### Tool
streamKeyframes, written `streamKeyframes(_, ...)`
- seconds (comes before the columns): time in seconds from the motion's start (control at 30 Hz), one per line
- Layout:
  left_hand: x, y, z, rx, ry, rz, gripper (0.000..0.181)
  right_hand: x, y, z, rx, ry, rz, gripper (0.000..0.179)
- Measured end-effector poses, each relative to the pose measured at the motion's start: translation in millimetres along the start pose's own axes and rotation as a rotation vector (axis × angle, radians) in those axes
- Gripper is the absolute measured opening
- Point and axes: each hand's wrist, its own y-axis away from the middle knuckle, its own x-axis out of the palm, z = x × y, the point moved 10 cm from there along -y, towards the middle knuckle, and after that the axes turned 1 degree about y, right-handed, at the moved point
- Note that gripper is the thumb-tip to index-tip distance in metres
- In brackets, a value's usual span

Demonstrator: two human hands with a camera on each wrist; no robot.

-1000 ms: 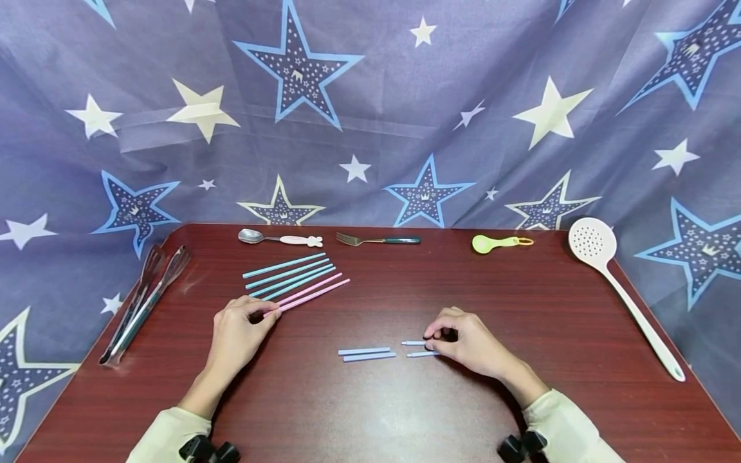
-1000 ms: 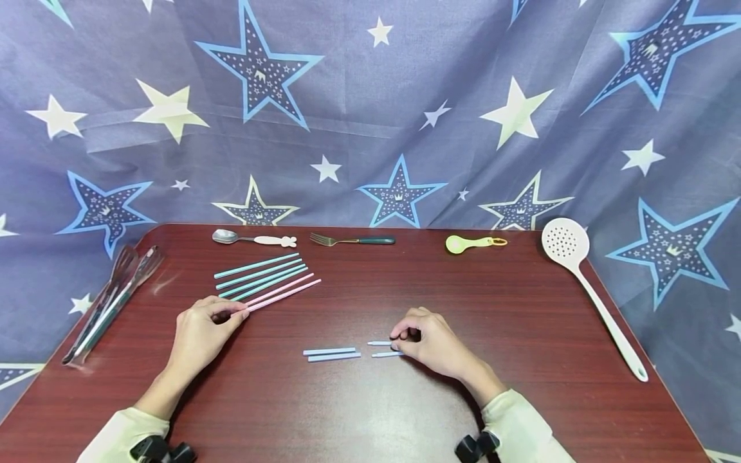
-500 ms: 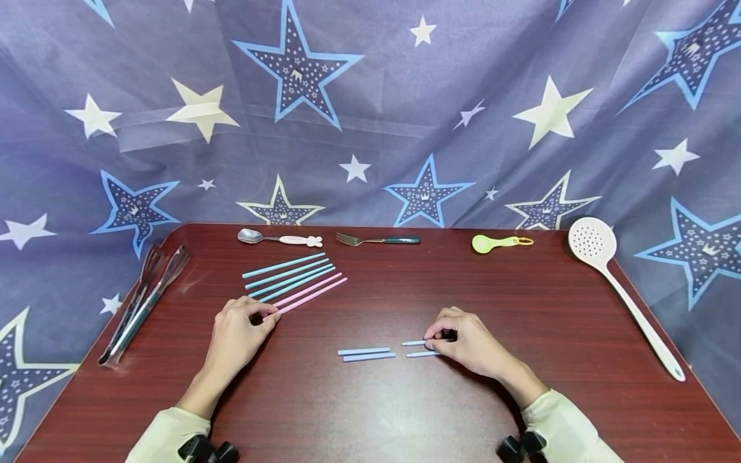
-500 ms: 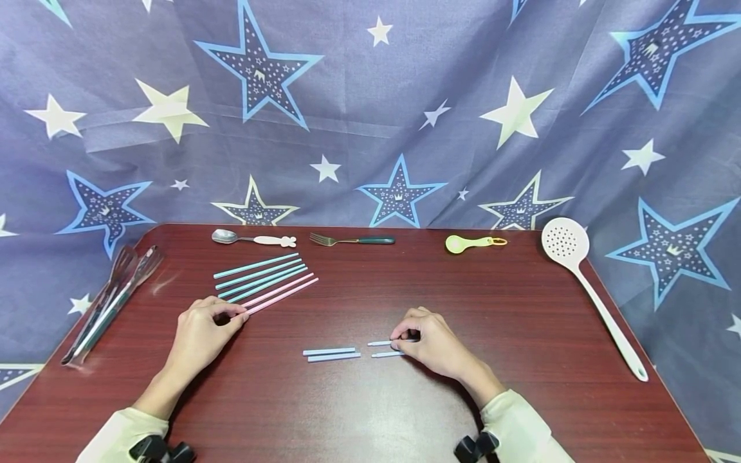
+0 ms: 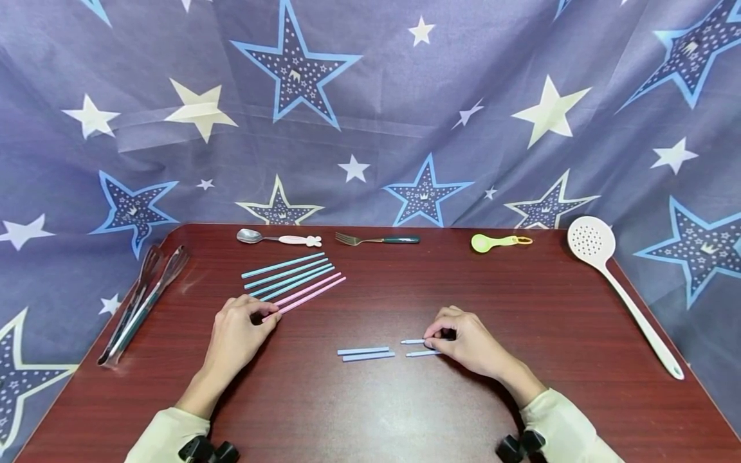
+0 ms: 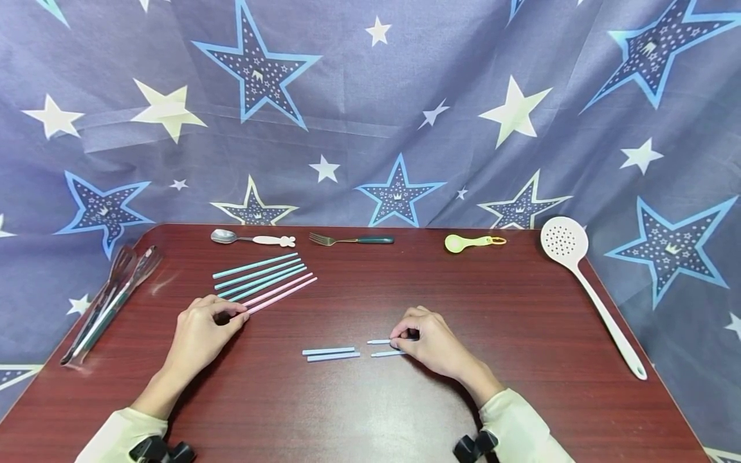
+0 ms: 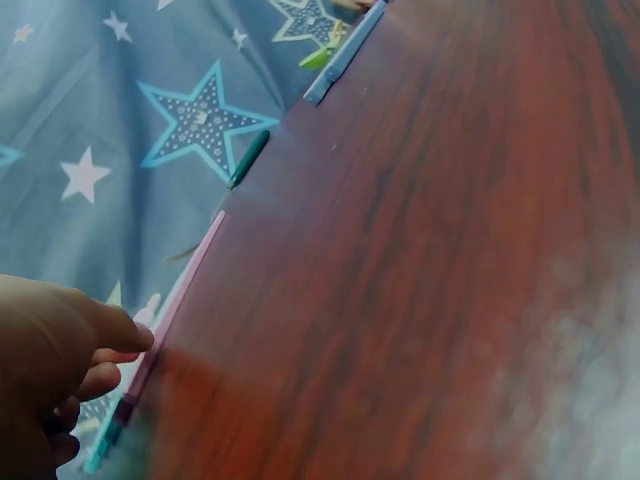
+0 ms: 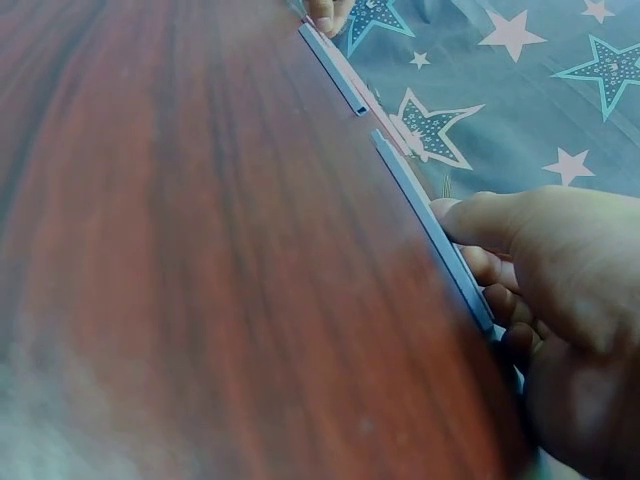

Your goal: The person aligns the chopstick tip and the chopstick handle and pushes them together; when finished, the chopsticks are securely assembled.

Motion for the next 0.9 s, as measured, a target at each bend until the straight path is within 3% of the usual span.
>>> streamKeyframes(0.13,0.2,-3.3,-16.9,0.033,0.046,-0.005,0.010,-1,0.4,1,-0.013,0.007,-0.009,0.016)
streamKeyframes(0.3,9.3,-5.7,-50.1,0.095,0.139,0.034,0.011,-1,0.3,3,-0.026,0.019,-0.020,0.017)
streamKeyframes(0.4,22.3,-4.9,-70.9,0.125,0.191,0.106,0.011,0,-0.2,4,-0.021,0.023,-0.014,0.017)
streamKeyframes(0.57,55.6,0.3,-98.4,0.138,0.325,0.289,0.009,1,0.5,2,-0.012,0.028,-0.011,0.017)
streamKeyframes(0.7,75.9,5.7,-107.3,0.119,0.387,0.386,0.009,1,0.5,2,-0.012,0.025,-0.008,0.016)
streamKeyframes(0.9,91.5,12.1,-108.0,0.092,0.389,0.461,0.010,0,0.5,2,-0.014,0.026,-0.008,0.016)
